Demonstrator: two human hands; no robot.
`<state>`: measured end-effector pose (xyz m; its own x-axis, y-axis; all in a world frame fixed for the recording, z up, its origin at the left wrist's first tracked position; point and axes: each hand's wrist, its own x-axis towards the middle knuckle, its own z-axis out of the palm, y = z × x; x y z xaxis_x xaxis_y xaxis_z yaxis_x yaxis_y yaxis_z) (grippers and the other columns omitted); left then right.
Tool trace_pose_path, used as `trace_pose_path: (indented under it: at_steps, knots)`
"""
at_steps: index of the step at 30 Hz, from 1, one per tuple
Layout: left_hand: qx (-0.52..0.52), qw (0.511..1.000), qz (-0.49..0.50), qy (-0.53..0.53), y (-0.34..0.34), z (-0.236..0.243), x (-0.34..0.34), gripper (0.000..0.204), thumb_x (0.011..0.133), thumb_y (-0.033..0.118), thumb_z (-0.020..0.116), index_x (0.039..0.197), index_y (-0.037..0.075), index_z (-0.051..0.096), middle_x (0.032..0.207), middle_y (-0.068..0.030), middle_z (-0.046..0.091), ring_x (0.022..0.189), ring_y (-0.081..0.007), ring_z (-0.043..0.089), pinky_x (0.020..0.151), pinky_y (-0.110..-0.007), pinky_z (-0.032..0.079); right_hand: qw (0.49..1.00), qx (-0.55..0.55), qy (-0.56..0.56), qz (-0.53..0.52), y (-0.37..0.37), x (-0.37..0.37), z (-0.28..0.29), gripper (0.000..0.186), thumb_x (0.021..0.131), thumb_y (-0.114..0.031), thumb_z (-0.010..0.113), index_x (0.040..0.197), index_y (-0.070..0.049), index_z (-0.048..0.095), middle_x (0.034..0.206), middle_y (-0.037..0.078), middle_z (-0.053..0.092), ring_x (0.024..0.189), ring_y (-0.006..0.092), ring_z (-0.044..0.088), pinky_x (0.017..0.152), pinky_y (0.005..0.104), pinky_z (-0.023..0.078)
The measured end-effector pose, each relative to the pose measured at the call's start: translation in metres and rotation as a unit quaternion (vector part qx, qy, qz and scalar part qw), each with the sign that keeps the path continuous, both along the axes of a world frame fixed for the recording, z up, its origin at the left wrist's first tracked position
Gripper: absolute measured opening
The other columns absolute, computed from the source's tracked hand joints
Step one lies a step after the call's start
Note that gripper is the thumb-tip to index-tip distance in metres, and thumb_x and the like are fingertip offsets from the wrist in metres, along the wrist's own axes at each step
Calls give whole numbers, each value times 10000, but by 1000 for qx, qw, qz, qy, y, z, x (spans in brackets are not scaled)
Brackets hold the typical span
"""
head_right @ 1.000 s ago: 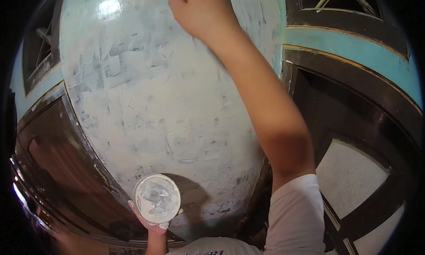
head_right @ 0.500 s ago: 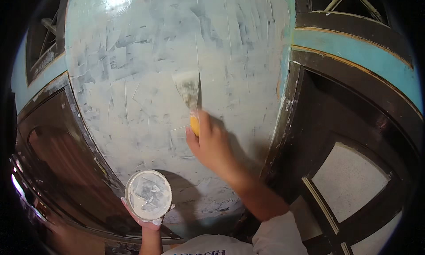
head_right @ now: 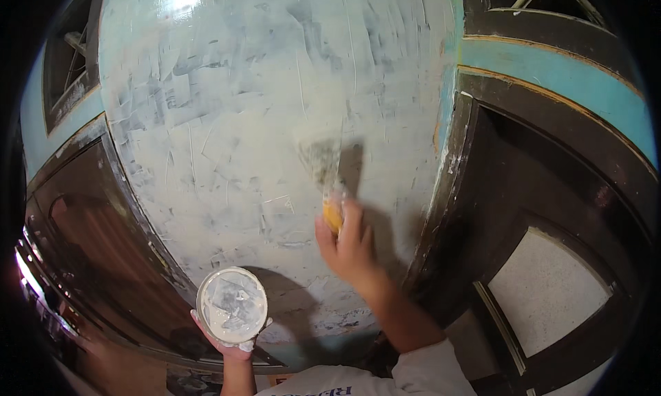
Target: Apply wall putty or plaster to a wall using a spatula.
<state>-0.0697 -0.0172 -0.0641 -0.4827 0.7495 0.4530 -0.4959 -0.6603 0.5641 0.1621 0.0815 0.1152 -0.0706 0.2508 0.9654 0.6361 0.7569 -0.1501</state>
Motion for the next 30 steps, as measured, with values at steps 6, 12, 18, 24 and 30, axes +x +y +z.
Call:
trace_pose_path:
  at_steps: [6, 12, 18, 24, 30]
  knots:
    - [19, 978, -171, -117, 3, 27, 14, 732, 956, 631, 227, 1504, 145, 232, 1547, -105, 245, 1381, -339, 310, 1126, -538, 274, 989, -104, 67, 78, -2, 9, 128, 395, 883, -81, 602, 1232, -8, 432, 937, 214, 626, 779, 360, 647, 661, 377, 516]
    - [52, 929, 248, 271, 1, 6, 26, 725, 961, 619, 253, 1498, 133, 226, 1536, -129, 250, 1361, -332, 344, 1105, -534, 315, 992, -123, 31, 17, 4, 19, -25, 420, 878, -148, 632, 1237, -17, 459, 1068, 266, 629, 953, 461, 629, 794, 450, 530]
    - [-33, 985, -132, -102, -3, 28, 39, 797, 933, 654, 312, 1506, 119, 168, 1527, -148, 260, 1354, -339, 351, 1100, -530, 326, 982, -156, 89, 58, -13, 49, -146, 451, 848, -151, 678, 1214, -10, 457, 938, 239, 635, 814, 400, 664, 704, 440, 541]
    - [-36, 983, -124, -127, 6, 21, 54, 753, 929, 664, 289, 1477, 148, 304, 1519, -90, 302, 1353, -335, 354, 1098, -531, 331, 985, -97, 126, 66, 12, 64, -11, 395, 868, -115, 657, 1201, -13, 469, 932, 207, 628, 785, 373, 655, 655, 416, 521]
    - [50, 966, -141, -211, -6, 35, 75, 741, 926, 572, 386, 1498, 154, 169, 1525, -149, 261, 1354, -365, 345, 1096, -558, 320, 995, -82, 49, -34, 16, 77, -74, 397, 873, -121, 652, 1213, -19, 474, 992, 210, 645, 852, 395, 663, 723, 399, 541]
